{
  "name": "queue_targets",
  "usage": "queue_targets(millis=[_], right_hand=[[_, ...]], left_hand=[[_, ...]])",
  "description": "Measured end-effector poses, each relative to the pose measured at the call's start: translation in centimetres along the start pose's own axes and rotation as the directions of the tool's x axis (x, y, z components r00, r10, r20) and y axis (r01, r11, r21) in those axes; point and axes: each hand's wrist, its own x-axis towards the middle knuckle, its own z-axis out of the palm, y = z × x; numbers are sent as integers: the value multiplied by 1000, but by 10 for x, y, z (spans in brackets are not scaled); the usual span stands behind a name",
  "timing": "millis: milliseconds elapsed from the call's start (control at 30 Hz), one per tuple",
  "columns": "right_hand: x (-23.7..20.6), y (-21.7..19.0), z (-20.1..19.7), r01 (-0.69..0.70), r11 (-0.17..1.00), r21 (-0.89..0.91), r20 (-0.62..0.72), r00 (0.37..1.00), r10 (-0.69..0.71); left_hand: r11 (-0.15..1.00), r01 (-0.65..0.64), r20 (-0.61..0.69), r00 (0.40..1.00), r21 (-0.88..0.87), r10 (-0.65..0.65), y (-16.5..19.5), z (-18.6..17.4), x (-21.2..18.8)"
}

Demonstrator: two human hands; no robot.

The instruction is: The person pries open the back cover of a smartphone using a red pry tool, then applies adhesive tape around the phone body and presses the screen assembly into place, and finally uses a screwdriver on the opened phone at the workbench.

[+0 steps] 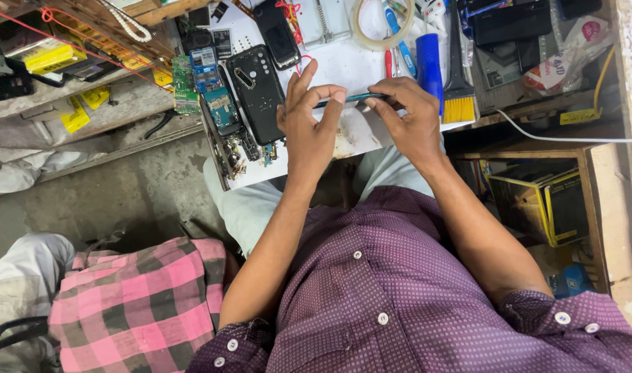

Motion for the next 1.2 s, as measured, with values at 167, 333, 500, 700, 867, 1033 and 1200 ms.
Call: queue_targets(millis=[167,333,500,700,867,1033,1200], right_hand=[[1,1,1,22,1000,-6,-6,1000,-22],[-1,3,0,18,1000,-7,-5,1000,-19],[-1,4,3,1,1000,-3,-20,1000,-1],[-1,5,2,13,1000,-15,-14,1000,-13],[-2,6,2,18,1000,6,-14,1000,-18],[-2,6,2,14,1000,5,-17,1000,-14],[-1,5,2,7,1000,6,-11,1000,-7]], left_hand=[[997,7,43,999,-73,-4,-4,-8,21],[888,174,310,950,-426,-38,-9,-19,49],[816,274,382,922,-509,-72,-8,-15,57],[932,202,263,957,-301,-123,3,-12,48],[937,183,268,958,-299,-101,7,-13,42],[958,170,271,957,-230,-104,6,-13,41],[977,55,274,962,-208,4,1,-14,46]])
